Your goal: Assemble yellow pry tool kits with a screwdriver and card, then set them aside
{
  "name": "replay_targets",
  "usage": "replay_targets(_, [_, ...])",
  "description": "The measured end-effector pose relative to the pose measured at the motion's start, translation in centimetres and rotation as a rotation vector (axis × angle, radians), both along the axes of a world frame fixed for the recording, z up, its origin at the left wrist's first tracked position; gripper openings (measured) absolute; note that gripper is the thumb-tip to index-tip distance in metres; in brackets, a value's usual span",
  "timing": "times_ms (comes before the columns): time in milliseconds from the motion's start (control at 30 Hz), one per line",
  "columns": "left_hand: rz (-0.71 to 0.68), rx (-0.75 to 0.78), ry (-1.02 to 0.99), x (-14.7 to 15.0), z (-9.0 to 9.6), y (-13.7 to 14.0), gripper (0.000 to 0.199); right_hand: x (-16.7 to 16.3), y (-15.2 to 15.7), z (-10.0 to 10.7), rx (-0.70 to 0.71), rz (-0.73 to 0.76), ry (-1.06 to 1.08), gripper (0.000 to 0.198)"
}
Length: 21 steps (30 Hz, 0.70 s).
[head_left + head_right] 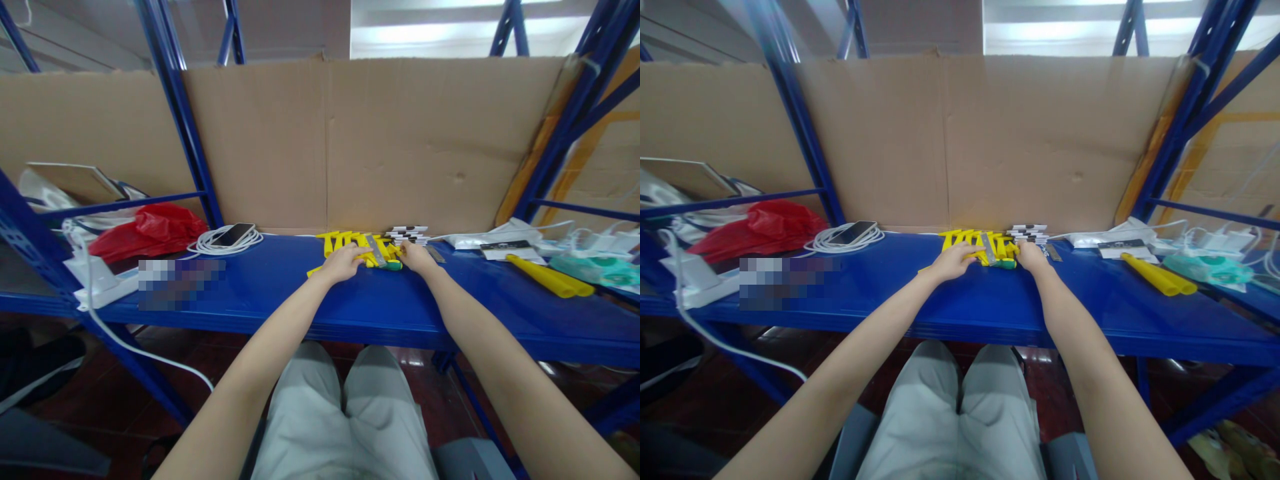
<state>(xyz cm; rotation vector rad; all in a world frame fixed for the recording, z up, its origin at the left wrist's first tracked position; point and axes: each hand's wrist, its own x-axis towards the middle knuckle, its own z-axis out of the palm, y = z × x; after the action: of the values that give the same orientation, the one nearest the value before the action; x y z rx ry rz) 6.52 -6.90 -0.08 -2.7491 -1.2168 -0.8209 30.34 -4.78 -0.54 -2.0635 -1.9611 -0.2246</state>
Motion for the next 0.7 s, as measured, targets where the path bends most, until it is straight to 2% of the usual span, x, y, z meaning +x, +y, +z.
replay_targets(200, [-0.008,0.002,0.001,0.0,0.0,0.1,0.038,0.3,0.3,-0.3,0.097,-0.019,0.119,0.037])
replay_targets(333, [-0.014,-0.001,-0.009,0.0,0.0,0.1,0.038,1.0,0.7,-0.3,0.231,-0.070,0.342,0.030])
replay_targets(433, [-0.025,0.001,-0.010,0.0,-0.1,0.2,0.039,1.6,0.8,0.0,0.389,-0.090,0.623,0.021])
replay_targets(533, [-0.030,-0.002,-0.006,0.0,-0.2,0.4,0.039,1.7,0.6,0.7,0.490,-0.104,1.006,0.017])
replay_targets(700, [-0.025,-0.002,0.006,0.0,-0.3,0.4,0.039,0.5,-0.5,2.2,0.443,-0.076,1.550,0.019])
